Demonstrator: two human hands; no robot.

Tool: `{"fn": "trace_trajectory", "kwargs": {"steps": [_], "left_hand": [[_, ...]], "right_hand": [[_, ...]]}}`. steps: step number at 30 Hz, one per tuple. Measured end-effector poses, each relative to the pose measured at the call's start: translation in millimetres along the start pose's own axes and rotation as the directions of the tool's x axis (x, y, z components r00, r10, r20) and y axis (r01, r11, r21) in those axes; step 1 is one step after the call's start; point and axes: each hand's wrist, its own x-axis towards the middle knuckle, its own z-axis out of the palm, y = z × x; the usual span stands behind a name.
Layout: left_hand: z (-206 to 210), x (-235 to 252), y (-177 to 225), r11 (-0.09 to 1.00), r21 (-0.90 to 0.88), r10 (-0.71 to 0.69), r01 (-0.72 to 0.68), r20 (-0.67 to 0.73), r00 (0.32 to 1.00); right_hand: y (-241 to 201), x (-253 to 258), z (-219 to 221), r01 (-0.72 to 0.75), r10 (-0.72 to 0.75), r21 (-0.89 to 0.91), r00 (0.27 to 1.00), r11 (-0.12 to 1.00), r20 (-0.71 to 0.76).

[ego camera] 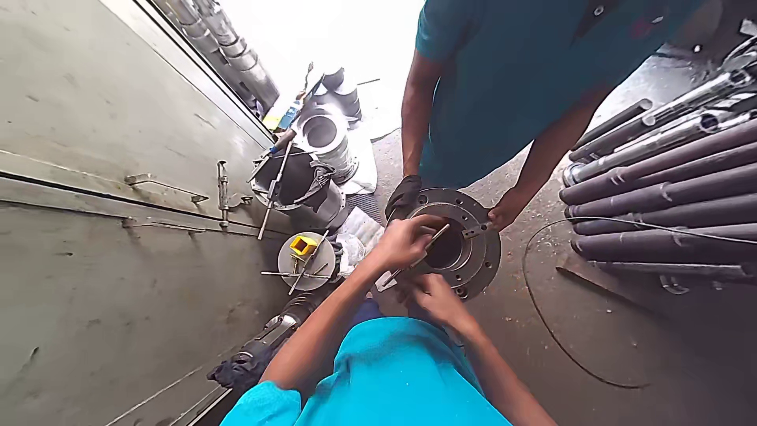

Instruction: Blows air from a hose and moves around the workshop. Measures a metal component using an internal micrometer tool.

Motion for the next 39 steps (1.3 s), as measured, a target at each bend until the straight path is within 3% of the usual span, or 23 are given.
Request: {"fn": "trace_trajectory", "kwargs": {"steps": [2, 4, 6, 9, 12, 15, 18, 20, 23, 26, 30, 32, 35, 37, 39], "left_hand": [[-5.4, -47.0, -23.1, 0.991, -0.103, -0.097, 0.081, -0.161, 0.982], [-1.3, -90.1, -40.3, 0.964, -0.193, -0.219, 0.184, -0.182, 0.959], [19.2, -120.9, -40.9, 0.931, -0.313, -0.258, 0.189, -0.198, 0.946], [62.6, -134.1, -34.9, 0.907, -0.412, -0.274, 0.090, -0.414, 0.868], [66.3, -122.6, -43.8, 0.924, -0.382, -0.233, -0.006, -0.575, 0.784], [33.1, -97.1, -61.3, 0.934, -0.355, -0.192, -0.027, -0.567, 0.801], [-10.4, -40.0, -60.7, 0.886, -0.464, -0.179, -0.019, -0.380, 0.907], [-24.4, -13.2, -50.1, 0.844, -0.535, -0.182, 0.033, -0.229, 0.956], [-38.5, -15.8, -58.6, 0.871, -0.489, -0.146, 0.048, -0.163, 0.976], [-18.7, -69.7, -73.0, 0.944, -0.321, -0.179, 0.075, -0.308, 0.934], [46.1, -124.2, -60.5, 0.875, -0.483, -0.234, -0.030, -0.478, 0.847], [67.8, -130.8, -47.6, 0.813, -0.581, -0.326, -0.042, -0.513, 0.794], [51.4, -103.4, -52.4, 0.794, -0.607, -0.412, -0.016, -0.557, 0.721], [21.6, -62.4, -52.6, 0.807, -0.589, -0.405, 0.029, -0.518, 0.753], [0.3, -11.2, -34.3, 0.855, -0.505, -0.339, 0.120, -0.368, 0.866]], "right_hand": [[7.3, -7.3, -26.0, 0.192, -0.220, -0.133, 0.944, 0.972, -0.247], [9.8, 2.7, -56.5, 0.293, -0.409, -0.309, 0.798, 0.905, -0.442], [8.8, 26.3, -86.3, 0.314, -0.520, -0.474, 0.751, 0.823, -0.406], [11.5, 55.7, -105.4, 0.279, -0.473, -0.551, 0.846, 0.787, -0.246], [24.2, 55.4, -101.7, 0.214, -0.402, -0.543, 0.880, 0.812, -0.253], [28.9, 12.8, -67.4, -0.006, -0.272, -0.562, 0.871, 0.827, -0.409], [24.5, -28.2, -15.8, -0.134, -0.211, -0.584, 0.849, 0.801, -0.485], [30.9, -39.9, 1.1, -0.061, -0.237, -0.577, 0.873, 0.814, -0.426], [37.9, -33.1, -31.0, 0.017, -0.213, -0.536, 0.928, 0.844, -0.306], [36.0, -13.4, -73.2, 0.016, -0.179, -0.498, 0.943, 0.867, -0.282], [27.4, 36.4, -111.4, 0.171, -0.310, -0.497, 0.927, 0.851, -0.212], [19.6, 45.4, -118.4, 0.204, -0.324, -0.530, 0.935, 0.823, -0.143], [11.7, 20.6, -123.8, 0.111, -0.158, -0.512, 0.986, 0.852, -0.049], [12.7, -2.4, -111.1, 0.041, -0.002, -0.381, 0.995, 0.924, 0.102], [15.1, -15.1, -71.7, -0.010, 0.037, -0.130, 0.978, 0.991, 0.203]]}}
